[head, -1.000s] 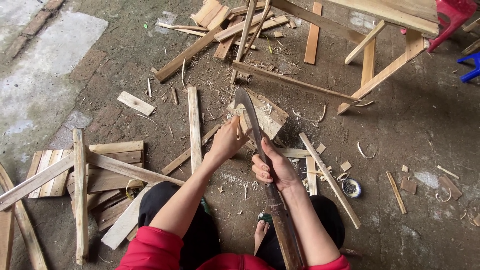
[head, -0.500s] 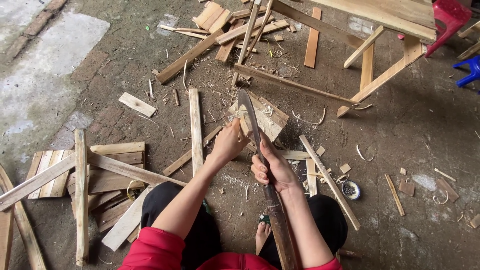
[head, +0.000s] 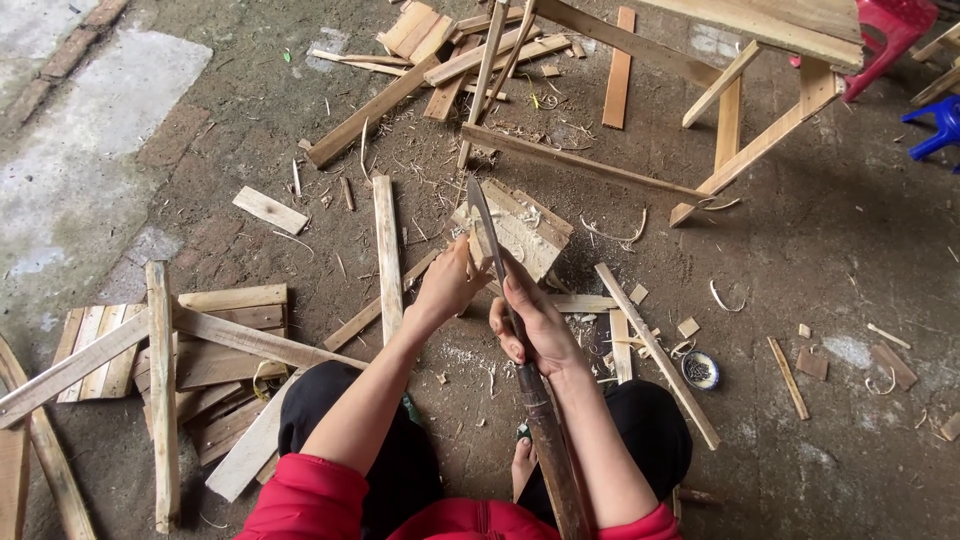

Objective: The person is using a billhook to shave and split thin wooden slats, likely for furniture repair or construction.

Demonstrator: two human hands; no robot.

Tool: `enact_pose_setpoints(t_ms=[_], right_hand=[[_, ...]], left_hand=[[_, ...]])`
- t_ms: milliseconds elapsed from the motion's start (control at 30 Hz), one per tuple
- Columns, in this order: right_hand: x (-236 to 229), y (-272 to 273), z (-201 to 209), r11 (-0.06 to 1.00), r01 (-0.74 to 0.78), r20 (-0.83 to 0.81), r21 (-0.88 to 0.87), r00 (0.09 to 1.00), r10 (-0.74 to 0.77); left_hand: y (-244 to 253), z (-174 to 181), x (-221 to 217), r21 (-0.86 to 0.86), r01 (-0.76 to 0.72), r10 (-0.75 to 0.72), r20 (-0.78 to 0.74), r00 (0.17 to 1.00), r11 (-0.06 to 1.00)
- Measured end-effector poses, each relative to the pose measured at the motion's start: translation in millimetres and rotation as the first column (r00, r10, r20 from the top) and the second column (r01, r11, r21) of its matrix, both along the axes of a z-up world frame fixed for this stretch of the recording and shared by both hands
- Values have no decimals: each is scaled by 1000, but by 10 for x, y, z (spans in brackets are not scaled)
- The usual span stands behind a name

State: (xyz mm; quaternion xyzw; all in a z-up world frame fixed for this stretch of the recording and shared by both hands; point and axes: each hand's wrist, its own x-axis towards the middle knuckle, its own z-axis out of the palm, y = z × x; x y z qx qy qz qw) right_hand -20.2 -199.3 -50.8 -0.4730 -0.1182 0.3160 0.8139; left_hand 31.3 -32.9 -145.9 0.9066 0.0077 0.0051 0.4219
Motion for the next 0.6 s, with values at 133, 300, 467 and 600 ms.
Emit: enact_pose_setpoints(t_ms=[133, 300, 467, 600], right_hand=[[-33, -32, 28, 999, 34, 22, -21, 999, -33], [-32, -78, 18, 999, 41, 26, -19, 999, -41], [7, -92, 2, 999, 48, 16, 1, 999, -48], [9, -76, 100, 999, 43, 33, 12, 999, -43]], left_hand=[[-8, -79, -2, 15, 16, -16, 19, 1000, 1000], [-84, -211, 60, 69, -4, 1, 40, 999, 998], [-115, -268, 76, 53, -2, -1, 46, 999, 999], [-118, -32, 39, 32, -14, 13, 34, 999, 999]])
